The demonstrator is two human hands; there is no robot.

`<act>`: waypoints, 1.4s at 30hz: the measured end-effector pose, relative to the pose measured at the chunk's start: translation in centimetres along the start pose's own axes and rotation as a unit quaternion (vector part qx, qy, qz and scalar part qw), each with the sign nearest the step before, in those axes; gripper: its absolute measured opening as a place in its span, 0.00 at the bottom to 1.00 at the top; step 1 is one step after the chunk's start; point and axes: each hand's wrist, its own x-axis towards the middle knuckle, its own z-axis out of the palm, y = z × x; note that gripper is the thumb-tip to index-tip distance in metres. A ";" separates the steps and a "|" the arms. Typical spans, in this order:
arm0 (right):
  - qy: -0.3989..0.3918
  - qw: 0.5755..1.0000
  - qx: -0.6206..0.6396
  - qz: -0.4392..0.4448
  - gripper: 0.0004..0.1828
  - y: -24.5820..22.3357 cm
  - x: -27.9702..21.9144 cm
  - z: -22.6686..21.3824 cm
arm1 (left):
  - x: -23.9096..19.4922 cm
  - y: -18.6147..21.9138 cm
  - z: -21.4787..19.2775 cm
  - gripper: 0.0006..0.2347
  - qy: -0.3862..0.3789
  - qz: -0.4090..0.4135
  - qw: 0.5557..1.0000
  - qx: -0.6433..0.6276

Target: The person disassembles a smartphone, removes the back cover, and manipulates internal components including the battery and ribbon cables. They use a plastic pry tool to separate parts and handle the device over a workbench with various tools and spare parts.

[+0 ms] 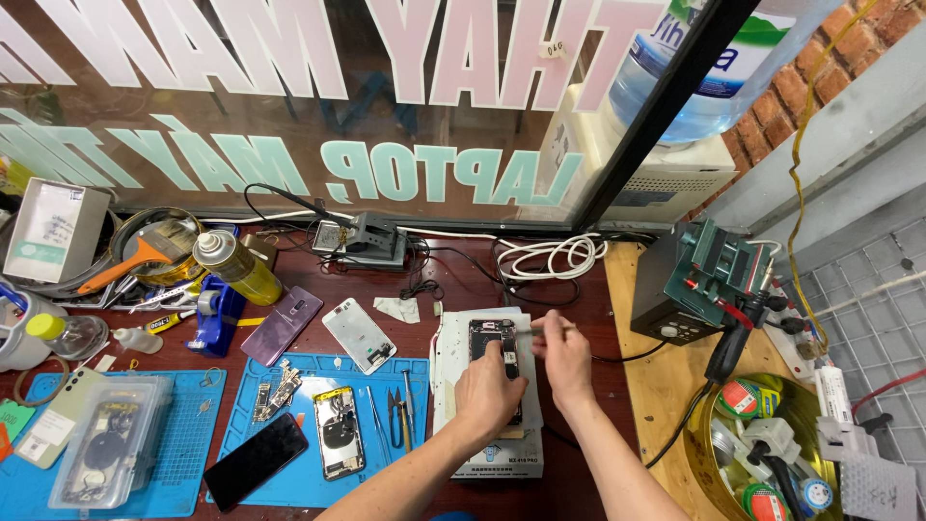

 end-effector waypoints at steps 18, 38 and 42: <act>-0.253 0.609 -0.583 -0.475 0.03 -3.3 5.5 2.2 | 0.0 -0.2 -0.4 0.28 -0.002 0.008 1.000 -0.007; -0.279 0.779 -0.427 -0.363 0.08 -3.1 6.1 1.2 | -0.2 -0.7 0.0 0.29 0.009 0.044 0.999 0.006; -0.277 0.834 -0.392 -0.272 0.11 -3.3 5.8 1.0 | 0.0 -1.1 0.8 0.27 0.017 0.081 0.996 0.030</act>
